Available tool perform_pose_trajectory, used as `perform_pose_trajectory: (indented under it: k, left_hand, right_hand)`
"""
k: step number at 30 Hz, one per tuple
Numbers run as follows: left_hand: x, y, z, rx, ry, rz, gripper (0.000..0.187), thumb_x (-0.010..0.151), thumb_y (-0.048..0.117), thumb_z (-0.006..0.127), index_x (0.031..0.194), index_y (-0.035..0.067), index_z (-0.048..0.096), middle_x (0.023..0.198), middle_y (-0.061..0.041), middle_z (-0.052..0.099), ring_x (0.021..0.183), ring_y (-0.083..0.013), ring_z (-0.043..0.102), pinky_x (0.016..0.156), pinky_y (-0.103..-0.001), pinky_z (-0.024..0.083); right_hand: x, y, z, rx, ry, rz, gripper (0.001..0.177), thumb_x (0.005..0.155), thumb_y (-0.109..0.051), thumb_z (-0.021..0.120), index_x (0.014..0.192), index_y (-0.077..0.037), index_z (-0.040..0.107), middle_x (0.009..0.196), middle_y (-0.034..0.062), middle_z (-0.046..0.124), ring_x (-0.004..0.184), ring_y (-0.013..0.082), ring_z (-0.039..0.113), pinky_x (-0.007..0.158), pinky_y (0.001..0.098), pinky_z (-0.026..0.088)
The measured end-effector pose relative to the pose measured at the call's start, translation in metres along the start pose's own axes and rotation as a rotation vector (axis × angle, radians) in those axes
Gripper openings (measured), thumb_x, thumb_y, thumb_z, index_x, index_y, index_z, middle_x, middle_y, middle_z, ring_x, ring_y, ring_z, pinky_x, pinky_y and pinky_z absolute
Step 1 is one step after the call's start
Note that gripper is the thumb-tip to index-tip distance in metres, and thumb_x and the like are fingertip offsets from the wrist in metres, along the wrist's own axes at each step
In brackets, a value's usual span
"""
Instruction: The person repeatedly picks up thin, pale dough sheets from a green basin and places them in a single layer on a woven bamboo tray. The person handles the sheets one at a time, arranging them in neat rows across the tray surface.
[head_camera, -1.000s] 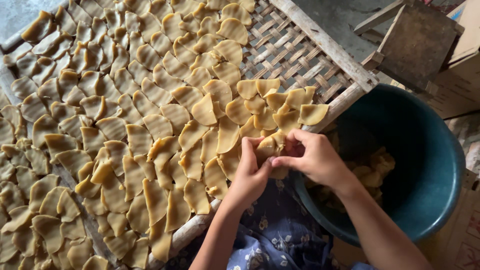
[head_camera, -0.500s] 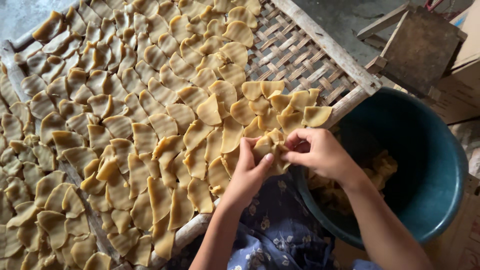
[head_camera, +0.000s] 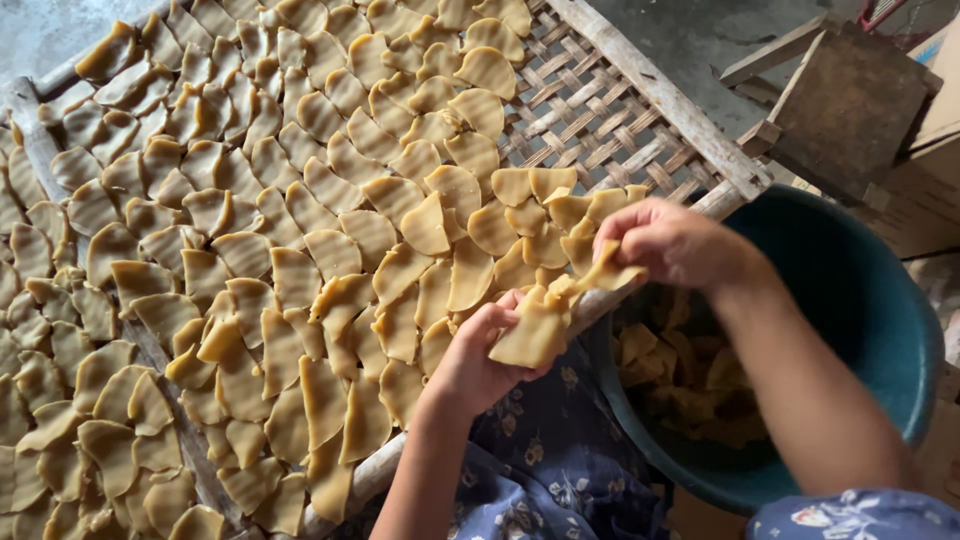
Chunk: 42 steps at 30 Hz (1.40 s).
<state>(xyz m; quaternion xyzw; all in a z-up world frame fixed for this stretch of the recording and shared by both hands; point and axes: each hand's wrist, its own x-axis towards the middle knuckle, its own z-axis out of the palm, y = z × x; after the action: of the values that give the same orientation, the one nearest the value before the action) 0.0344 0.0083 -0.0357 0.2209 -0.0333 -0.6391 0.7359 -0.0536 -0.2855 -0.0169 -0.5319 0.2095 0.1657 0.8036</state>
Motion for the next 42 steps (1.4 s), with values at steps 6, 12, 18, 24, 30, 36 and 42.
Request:
perform_pose_trajectory:
  k: [6,12,18,24,30,36,42]
  left_hand:
    - [-0.005,0.009,0.003,0.047,0.141,-0.044,0.040,0.092,0.027,0.050,0.125,0.004,0.054,0.105,-0.023,0.071,0.082,-0.0248,0.066,0.068,-0.032,0.056]
    - [0.006,0.009,0.002,0.048,0.249,0.039,0.024,0.091,0.019,0.050,0.113,0.008,0.050,0.120,-0.017,0.065,0.101,-0.0288,0.070,0.083,-0.040,0.063]
    - [0.012,0.005,-0.007,0.068,0.170,0.194,0.024,0.102,0.013,0.058,0.122,0.008,0.046,0.126,-0.010,0.057,0.107,-0.0196,0.064,0.085,-0.040,0.060]
    - [0.013,0.001,0.002,0.213,0.167,0.324,0.034,0.100,0.007,0.065,0.125,0.010,0.042,0.118,-0.013,0.063,0.103,-0.0182,0.066,0.087,-0.034,0.058]
    - [0.006,-0.003,0.011,0.451,0.269,0.428,0.036,0.100,0.002,0.061,0.130,0.004,0.042,0.116,-0.012,0.063,0.102,-0.0168,0.066,0.088,-0.034,0.059]
    - [0.010,-0.007,0.008,0.544,0.332,0.482,0.031,0.101,0.000,0.061,0.125,0.003,0.041,0.116,-0.012,0.063,0.103,-0.0170,0.066,0.086,-0.034,0.060]
    - [0.008,-0.008,0.004,0.644,0.365,0.525,0.034,0.100,-0.003,0.059,0.130,0.002,0.043,0.120,-0.009,0.061,0.110,-0.0134,0.063,0.093,-0.031,0.057]
  right_hand:
    - [0.036,-0.035,-0.039,-0.332,0.160,0.012,0.019,0.082,0.007,0.064,0.098,0.009,0.075,0.081,0.0164,0.071,0.058,0.0160,0.058,0.051,0.0268,0.048]
    - [0.072,-0.055,-0.031,-0.907,0.361,-0.056,0.034,0.081,-0.002,0.070,0.115,-0.006,0.076,0.089,0.0073,0.073,0.067,0.0180,0.066,0.056,0.0300,0.055]
    - [0.055,-0.054,0.014,-1.419,0.716,-0.323,0.046,0.082,-0.028,0.088,0.121,-0.011,0.070,0.102,0.0129,0.066,0.077,0.0212,0.065,0.063,0.0321,0.056]
    - [0.004,-0.017,0.096,-0.962,0.316,-0.336,0.034,0.074,-0.030,0.090,0.080,-0.005,0.068,0.072,0.0019,0.072,0.066,0.0101,0.066,0.058,0.0263,0.053]
    - [-0.002,0.005,0.115,-0.736,0.326,-0.312,0.042,0.070,-0.032,0.091,0.085,-0.001,0.066,0.074,0.0025,0.070,0.067,0.0072,0.063,0.059,0.0257,0.054]
    - [-0.004,0.011,0.118,-0.772,0.390,-0.363,0.034,0.077,-0.024,0.088,0.091,0.001,0.070,0.078,0.0031,0.072,0.070,0.0069,0.065,0.062,0.0251,0.056]
    - [-0.001,0.006,0.124,-0.739,0.353,-0.291,0.025,0.074,-0.010,0.083,0.093,0.000,0.071,0.082,0.0048,0.076,0.073,0.0084,0.071,0.066,0.0251,0.059]
